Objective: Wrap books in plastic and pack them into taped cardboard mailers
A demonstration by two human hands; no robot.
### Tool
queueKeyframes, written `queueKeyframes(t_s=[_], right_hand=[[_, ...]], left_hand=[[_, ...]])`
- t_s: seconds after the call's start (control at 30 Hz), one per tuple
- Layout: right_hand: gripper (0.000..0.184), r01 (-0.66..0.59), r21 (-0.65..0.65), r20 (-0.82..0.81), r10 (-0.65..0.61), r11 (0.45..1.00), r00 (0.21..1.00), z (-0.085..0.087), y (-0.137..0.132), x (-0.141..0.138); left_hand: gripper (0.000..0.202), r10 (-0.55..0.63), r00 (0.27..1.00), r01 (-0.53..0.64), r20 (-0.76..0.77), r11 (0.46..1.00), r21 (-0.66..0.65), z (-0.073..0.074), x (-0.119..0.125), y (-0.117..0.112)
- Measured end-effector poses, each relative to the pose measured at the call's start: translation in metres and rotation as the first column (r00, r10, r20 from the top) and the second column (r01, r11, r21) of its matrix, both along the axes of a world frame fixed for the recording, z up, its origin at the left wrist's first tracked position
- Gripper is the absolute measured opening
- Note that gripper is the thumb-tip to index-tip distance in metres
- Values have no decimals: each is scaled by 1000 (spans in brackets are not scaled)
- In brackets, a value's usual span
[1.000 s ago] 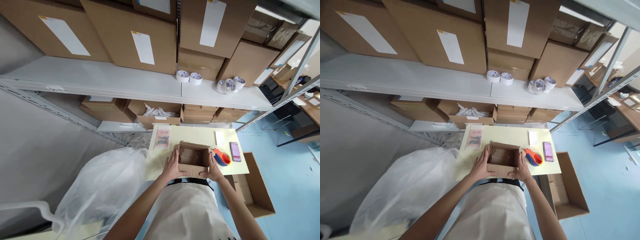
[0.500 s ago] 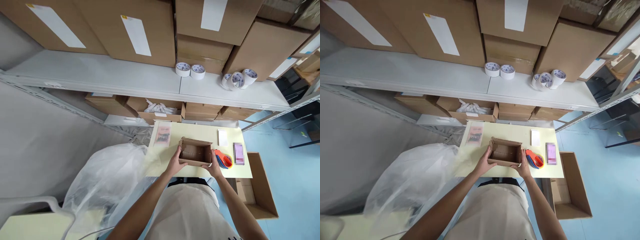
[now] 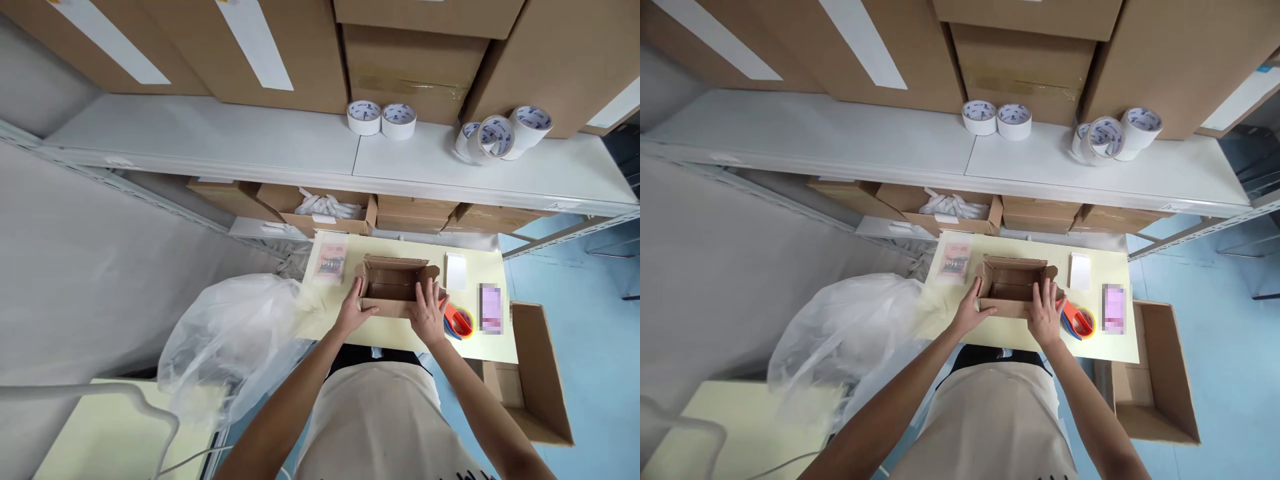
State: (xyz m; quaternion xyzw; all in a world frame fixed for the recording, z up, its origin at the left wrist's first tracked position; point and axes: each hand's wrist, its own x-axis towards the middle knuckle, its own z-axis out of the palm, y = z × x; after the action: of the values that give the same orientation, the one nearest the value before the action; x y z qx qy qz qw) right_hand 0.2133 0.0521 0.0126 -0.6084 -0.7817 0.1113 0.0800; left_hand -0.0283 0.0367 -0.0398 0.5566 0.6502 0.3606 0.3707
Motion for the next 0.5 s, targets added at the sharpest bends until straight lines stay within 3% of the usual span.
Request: queueKeyframes(t_s=[0.17,0.3,0.4,0.5], right_hand=[[67,-306,-57,18,308,950,951,16,-4,-62],[60,-436,-133,-28,437,890,899,18,1,-111],[57,-438,-196,-2,447,877,895,17,6,-132],[56,-400,-218,33,417,890,908,15,6,-139]], left_hand=[[85,-54,998,57,-39,995,84,8,-14,-8],[67,-80,995,87,-51,984,153,9,-45,-14],[49,30,996,-20,-83,993,119,1,-81,-14],[39,193,953,-212,-234,975,-59,-10,-118,0]])
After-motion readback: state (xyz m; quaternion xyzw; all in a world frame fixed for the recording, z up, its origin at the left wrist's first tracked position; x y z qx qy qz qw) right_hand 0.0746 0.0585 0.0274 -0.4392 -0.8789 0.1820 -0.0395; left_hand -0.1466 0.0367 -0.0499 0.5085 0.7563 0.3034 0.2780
